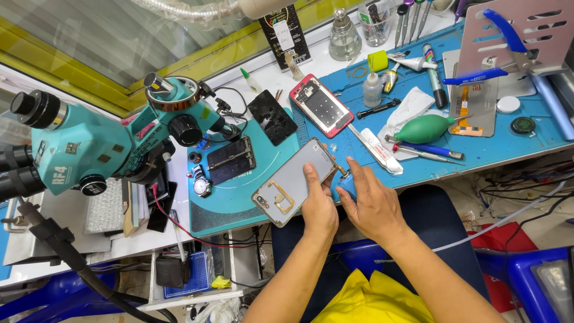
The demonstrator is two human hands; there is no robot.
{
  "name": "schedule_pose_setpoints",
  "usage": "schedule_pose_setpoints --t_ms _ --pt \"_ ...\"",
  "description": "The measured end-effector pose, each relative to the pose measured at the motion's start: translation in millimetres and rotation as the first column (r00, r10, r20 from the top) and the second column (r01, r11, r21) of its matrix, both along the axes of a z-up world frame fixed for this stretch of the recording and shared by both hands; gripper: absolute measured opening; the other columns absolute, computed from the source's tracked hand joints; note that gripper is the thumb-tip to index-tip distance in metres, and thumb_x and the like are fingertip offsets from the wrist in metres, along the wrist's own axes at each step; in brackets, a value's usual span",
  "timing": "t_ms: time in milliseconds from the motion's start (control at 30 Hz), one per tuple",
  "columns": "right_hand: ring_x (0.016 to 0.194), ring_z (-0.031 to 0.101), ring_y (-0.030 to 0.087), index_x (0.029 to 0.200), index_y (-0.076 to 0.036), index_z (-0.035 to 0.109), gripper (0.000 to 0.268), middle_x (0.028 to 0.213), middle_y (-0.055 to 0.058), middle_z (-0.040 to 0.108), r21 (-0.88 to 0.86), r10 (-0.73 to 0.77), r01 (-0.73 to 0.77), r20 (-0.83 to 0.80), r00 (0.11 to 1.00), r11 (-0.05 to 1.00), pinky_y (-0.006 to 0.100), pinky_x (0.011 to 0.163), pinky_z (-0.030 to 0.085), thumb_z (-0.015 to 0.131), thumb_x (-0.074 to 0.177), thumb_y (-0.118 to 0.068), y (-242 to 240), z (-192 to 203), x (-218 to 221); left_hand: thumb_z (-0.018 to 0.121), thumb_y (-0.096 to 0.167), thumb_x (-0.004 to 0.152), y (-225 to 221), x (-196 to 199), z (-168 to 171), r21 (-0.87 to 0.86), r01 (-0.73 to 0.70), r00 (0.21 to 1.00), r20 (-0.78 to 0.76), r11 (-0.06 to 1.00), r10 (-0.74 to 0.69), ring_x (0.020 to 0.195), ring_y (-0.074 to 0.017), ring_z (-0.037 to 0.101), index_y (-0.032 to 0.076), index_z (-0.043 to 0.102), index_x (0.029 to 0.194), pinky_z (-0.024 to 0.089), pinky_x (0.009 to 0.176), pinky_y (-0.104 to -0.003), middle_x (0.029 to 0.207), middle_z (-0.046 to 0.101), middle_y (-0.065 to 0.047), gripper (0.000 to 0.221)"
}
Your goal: A person is repairing a mobile phone at a workstation, inspecting the back panel and using a handheld electric tool.
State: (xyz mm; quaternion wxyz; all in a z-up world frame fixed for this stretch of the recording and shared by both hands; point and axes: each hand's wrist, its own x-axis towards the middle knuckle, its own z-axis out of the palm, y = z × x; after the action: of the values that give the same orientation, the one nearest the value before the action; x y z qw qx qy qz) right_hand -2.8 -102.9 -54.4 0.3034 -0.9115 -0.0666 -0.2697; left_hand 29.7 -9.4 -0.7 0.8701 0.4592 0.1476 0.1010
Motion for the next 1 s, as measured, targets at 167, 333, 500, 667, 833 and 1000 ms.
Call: schedule_pose_setpoints --t_ms 167,333,500,667,833,1000 --pt "0.068 0.068 0.033 0.148 -0.005 0.048 0.061 0.098 0.011 0.061 0.003 0.007 -0.007 0.005 1.000 1.000 0.043 0.047 0.056 0.052 0.100 -0.042 0 1 1 0.059 0.030 0.103 0 0 -2 0.005 0.002 1.000 -0.009 1.000 -0.002 0.108 -0.0268 0.071 0.000 0.063 0.122 0.060 0.099 -0.042 0.120 0.070 -0.018 0.036" --pt "0.067 0.068 0.033 0.148 -0.005 0.048 0.060 0.098 0.011 0.060 0.002 0.003 -0.003 0.013 1.000 1.000 0.043 0.047 0.056 0.053 0.100 -0.041 0 0 0 0.058 0.030 0.103 -2 0 2 -0.015 0.001 1.000 -0.026 1.000 -0.001 0.107 -0.0271 0.072 0.000 0.063 0.123 0.060 0.099 -0.041 0.121 0.070 -0.017 0.037" --pt "0.068 0.068 0.034 0.148 -0.004 0.048 0.060 0.098 0.012 0.060 0.005 0.007 -0.007 0.013 1.000 1.000 0.044 0.047 0.056 0.053 0.100 -0.041 -1 1 1 0.058 0.029 0.103 -3 0 2 -0.016 -0.003 1.000 -0.011 1.000 0.003 0.107 -0.0271 0.072 0.001 0.063 0.124 0.060 0.099 -0.041 0.122 0.070 -0.017 0.036" --pt "0.068 0.068 0.034 0.147 -0.004 0.048 0.060 0.098 0.012 0.060 0.001 -0.002 0.002 0.010 1.000 1.000 0.044 0.047 0.056 0.054 0.100 -0.041 0 1 0 0.061 0.031 0.102 -7 -4 20 -0.002 -0.023 0.999 -0.030 1.000 0.023 0.101 -0.0238 0.071 0.000 0.065 0.118 0.061 0.096 -0.039 0.113 0.070 -0.014 0.035" --pt "0.067 0.068 0.037 0.147 -0.004 0.048 0.058 0.098 0.013 0.060 0.039 -0.018 0.019 -0.015 1.000 0.999 0.048 0.047 0.055 0.052 0.102 -0.040 -2 6 3 0.065 0.036 0.100 1 -13 11 0.137 -0.025 0.993 -0.111 0.990 0.041 0.087 -0.0133 0.068 0.004 0.066 0.103 0.058 0.085 -0.025 0.095 0.070 -0.008 0.032" --pt "0.082 0.069 0.047 0.148 -0.001 0.047 0.057 0.110 0.022 0.062 0.252 -0.017 0.037 -0.083 0.996 0.967 0.053 0.059 0.058 0.049 0.104 -0.038 -6 11 0 0.063 0.039 0.101 -6 -14 77 0.014 -0.139 0.986 -0.089 0.990 0.140 0.081 -0.0157 0.063 0.005 0.062 0.093 0.058 0.082 -0.031 0.086 0.063 -0.007 0.035"
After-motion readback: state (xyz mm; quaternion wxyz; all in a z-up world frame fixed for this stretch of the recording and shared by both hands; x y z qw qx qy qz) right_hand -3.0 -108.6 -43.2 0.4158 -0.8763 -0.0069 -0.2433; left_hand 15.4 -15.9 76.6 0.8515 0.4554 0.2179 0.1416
